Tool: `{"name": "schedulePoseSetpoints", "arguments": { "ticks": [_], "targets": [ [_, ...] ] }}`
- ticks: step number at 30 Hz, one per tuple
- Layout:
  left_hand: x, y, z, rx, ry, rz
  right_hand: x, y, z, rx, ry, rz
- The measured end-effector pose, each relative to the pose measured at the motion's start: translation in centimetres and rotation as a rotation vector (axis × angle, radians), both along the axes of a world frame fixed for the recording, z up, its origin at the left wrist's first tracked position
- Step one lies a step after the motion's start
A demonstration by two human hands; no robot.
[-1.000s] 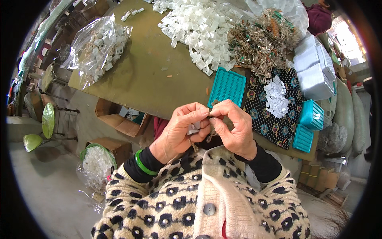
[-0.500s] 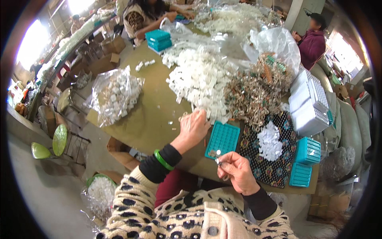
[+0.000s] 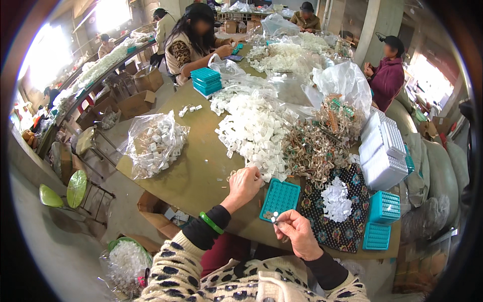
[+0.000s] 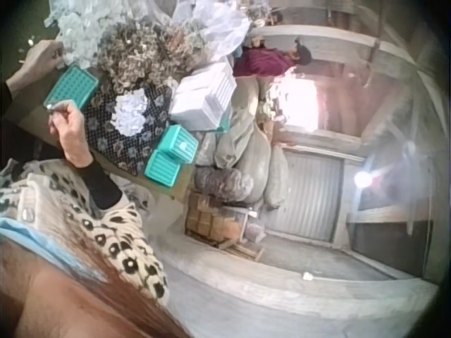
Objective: The person repeatedly picks small white plastic housings and metal pins from a teal tray, inserts the pins into the housings, and places the assembled units on the table. The hands work continuously with the components in a repetitive assembly cycle.
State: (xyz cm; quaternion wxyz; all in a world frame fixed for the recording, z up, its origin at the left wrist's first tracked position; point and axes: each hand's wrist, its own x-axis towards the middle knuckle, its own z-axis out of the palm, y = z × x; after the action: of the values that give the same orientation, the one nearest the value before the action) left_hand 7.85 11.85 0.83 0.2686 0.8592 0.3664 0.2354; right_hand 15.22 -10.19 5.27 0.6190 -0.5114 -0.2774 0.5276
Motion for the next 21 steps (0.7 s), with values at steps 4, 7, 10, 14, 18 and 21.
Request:
{"name": "schedulePoseSetpoints", "arguments": {
  "ticks": [4, 7, 10, 14, 18, 21],
  "targets": [
    [-1.5, -0.4, 1.1, 0.008, -0.193, -0.058, 0.2, 0.7, 1.0, 0.082, -0.244, -0.081],
    [-3.3, -1.7, 1.9, 0.126, -0.278, -0.111, 0.1, 1.9, 1.6, 0.207, -0.455, -0.157],
    [-5.1, -3.7, 2.2, 0.156, -0.341, -0.201, -0.8, 3.5, 1.7, 0.365, -0.614, -0.187],
    [-7.1, -5.4, 2.2, 0.156, -0.407, -0.230, -2.6, 4.3, 1.1, 0.330, -0.822, -0.046],
    [-8.4, -5.9, 1.9, 0.039, -0.555, -0.186, -4.0, 3.9, 0.6, 0.277, -0.847, -0.070],
    [-8.7, -6.3, 1.4, -0.077, -0.630, -0.142, -4.7, 4.1, 0.7, 0.348, -0.858, -0.158]
  ]
}}
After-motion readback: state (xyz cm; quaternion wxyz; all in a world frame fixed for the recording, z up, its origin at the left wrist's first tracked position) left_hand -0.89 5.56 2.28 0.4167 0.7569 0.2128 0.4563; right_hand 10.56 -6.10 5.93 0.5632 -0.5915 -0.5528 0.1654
